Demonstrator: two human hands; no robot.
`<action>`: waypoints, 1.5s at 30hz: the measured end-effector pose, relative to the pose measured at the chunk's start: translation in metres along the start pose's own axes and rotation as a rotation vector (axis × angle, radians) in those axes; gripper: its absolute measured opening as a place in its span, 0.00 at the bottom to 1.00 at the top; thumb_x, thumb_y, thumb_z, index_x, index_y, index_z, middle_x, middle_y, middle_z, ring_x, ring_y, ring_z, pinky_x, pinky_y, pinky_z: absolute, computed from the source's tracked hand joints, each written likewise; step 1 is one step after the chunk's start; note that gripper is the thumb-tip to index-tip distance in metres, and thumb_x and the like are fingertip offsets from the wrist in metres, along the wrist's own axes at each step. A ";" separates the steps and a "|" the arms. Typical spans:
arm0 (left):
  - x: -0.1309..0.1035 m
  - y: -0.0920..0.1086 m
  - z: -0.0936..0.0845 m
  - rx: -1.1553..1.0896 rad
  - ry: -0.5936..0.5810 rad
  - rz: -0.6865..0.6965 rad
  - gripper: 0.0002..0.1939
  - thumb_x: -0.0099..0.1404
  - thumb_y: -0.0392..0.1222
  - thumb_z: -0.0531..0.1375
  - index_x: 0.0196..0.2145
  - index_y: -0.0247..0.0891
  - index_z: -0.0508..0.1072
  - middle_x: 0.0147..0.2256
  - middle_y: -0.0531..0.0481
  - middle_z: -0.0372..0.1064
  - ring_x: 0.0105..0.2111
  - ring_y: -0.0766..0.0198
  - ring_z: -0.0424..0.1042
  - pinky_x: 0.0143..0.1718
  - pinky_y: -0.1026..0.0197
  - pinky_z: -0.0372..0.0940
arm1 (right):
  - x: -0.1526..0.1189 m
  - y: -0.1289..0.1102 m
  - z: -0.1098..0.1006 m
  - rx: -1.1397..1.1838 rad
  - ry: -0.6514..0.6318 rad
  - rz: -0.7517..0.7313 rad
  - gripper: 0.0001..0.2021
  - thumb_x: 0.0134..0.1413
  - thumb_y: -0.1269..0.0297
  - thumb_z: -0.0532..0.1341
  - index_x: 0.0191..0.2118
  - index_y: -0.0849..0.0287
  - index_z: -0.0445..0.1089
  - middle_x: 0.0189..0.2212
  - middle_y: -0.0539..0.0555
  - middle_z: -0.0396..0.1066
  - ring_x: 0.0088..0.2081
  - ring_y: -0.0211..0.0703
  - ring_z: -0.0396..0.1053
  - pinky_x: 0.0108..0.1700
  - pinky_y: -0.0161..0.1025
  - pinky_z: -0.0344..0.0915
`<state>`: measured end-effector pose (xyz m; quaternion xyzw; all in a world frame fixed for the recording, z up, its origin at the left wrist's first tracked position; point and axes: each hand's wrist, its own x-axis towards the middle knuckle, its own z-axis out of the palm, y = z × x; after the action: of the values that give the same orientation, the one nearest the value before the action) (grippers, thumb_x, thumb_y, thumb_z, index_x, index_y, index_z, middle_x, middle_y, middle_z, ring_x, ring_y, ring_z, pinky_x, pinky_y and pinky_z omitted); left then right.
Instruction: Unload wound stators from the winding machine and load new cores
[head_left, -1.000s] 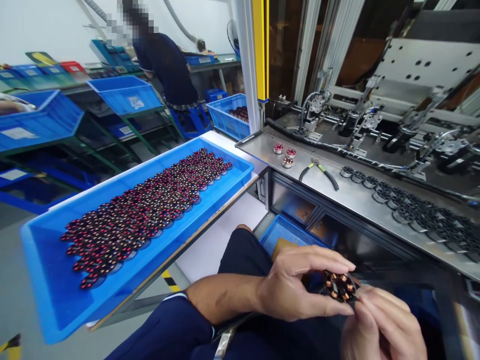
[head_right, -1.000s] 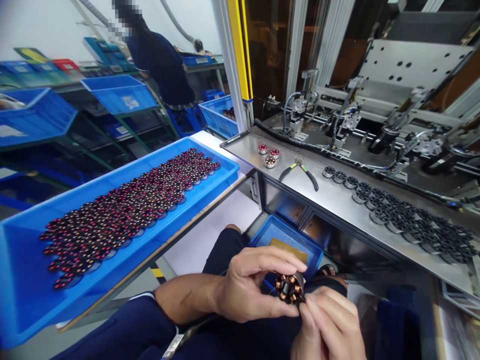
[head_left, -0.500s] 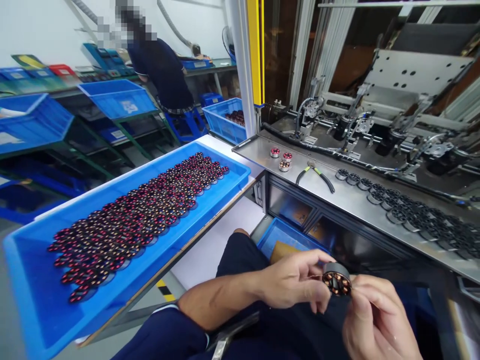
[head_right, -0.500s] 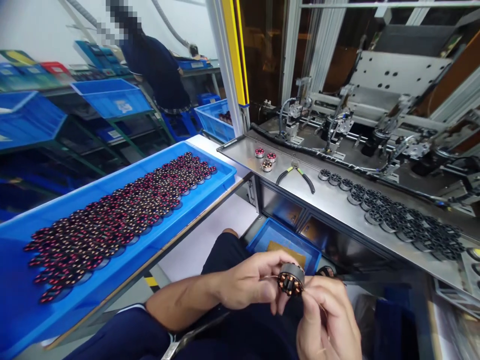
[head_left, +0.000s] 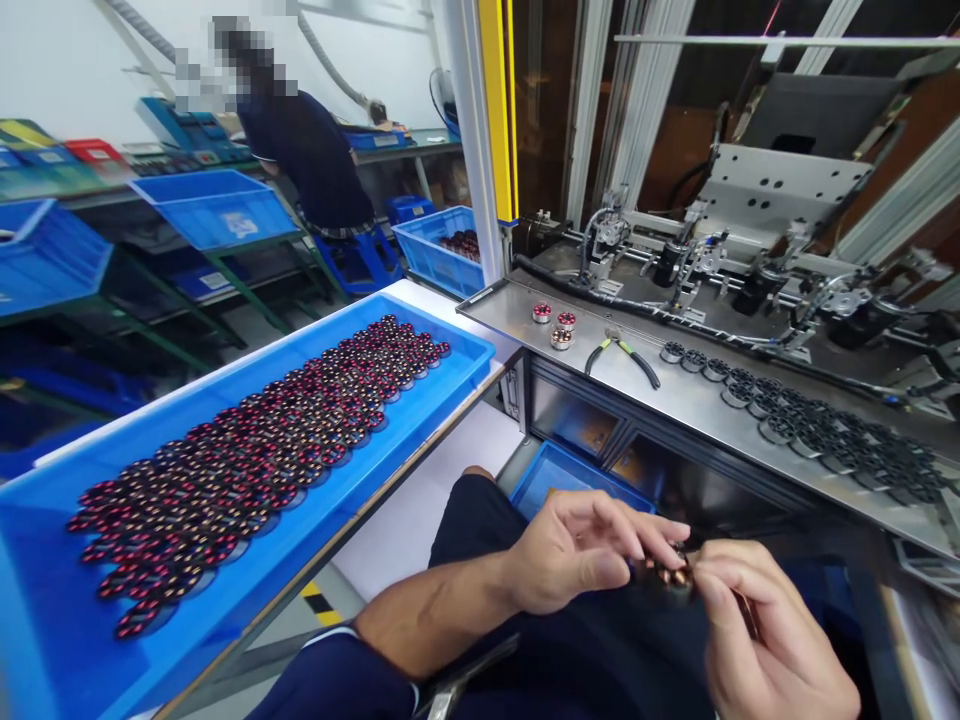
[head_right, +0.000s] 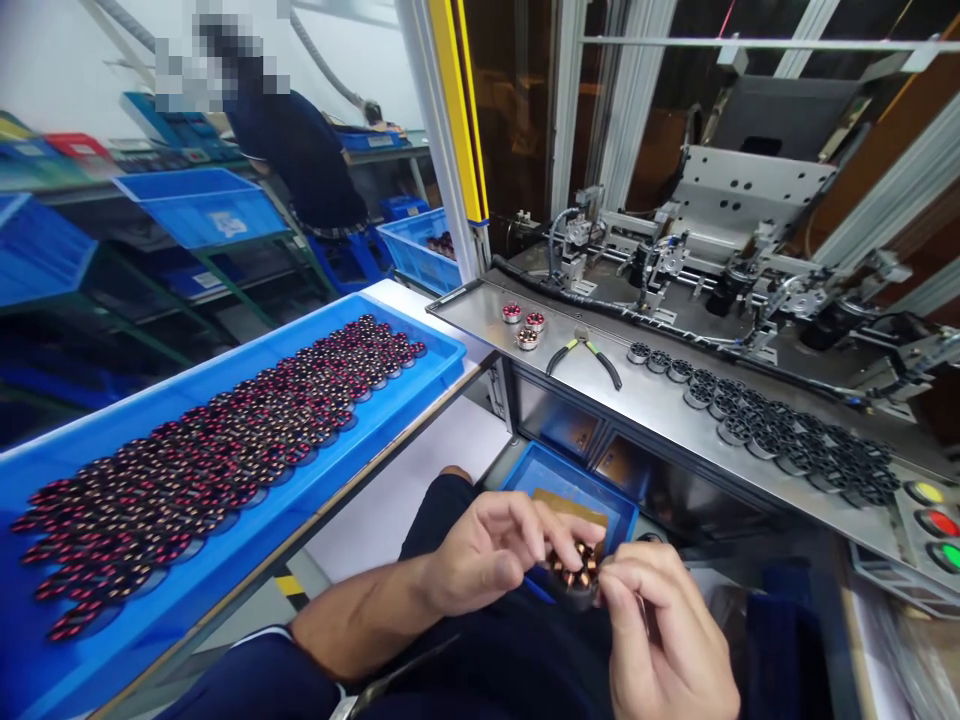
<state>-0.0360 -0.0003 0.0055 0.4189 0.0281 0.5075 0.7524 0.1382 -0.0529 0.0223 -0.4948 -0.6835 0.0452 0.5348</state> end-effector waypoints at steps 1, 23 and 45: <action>0.000 -0.001 0.000 -0.047 0.031 -0.026 0.12 0.62 0.45 0.69 0.39 0.37 0.76 0.44 0.43 0.78 0.57 0.53 0.72 0.61 0.46 0.62 | 0.001 -0.001 -0.001 -0.002 -0.010 -0.010 0.16 0.56 0.48 0.67 0.37 0.57 0.74 0.33 0.58 0.76 0.35 0.49 0.77 0.33 0.43 0.74; -0.005 -0.006 0.002 0.780 0.003 0.178 0.22 0.53 0.40 0.74 0.44 0.36 0.73 0.44 0.41 0.75 0.44 0.57 0.76 0.42 0.61 0.74 | -0.019 -0.003 0.014 0.578 -0.003 0.592 0.12 0.60 0.62 0.64 0.26 0.61 0.73 0.24 0.52 0.68 0.26 0.36 0.68 0.26 0.30 0.68; -0.008 -0.008 0.001 0.077 0.011 -0.107 0.26 0.46 0.34 0.76 0.43 0.36 0.73 0.45 0.43 0.76 0.53 0.55 0.74 0.57 0.51 0.68 | -0.018 0.009 -0.004 0.259 -0.106 0.046 0.07 0.57 0.79 0.60 0.37 0.60 0.70 0.32 0.52 0.69 0.33 0.38 0.71 0.33 0.34 0.69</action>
<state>-0.0332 -0.0078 -0.0025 0.4426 0.0740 0.4671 0.7618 0.1457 -0.0629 0.0063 -0.4343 -0.6877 0.1714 0.5559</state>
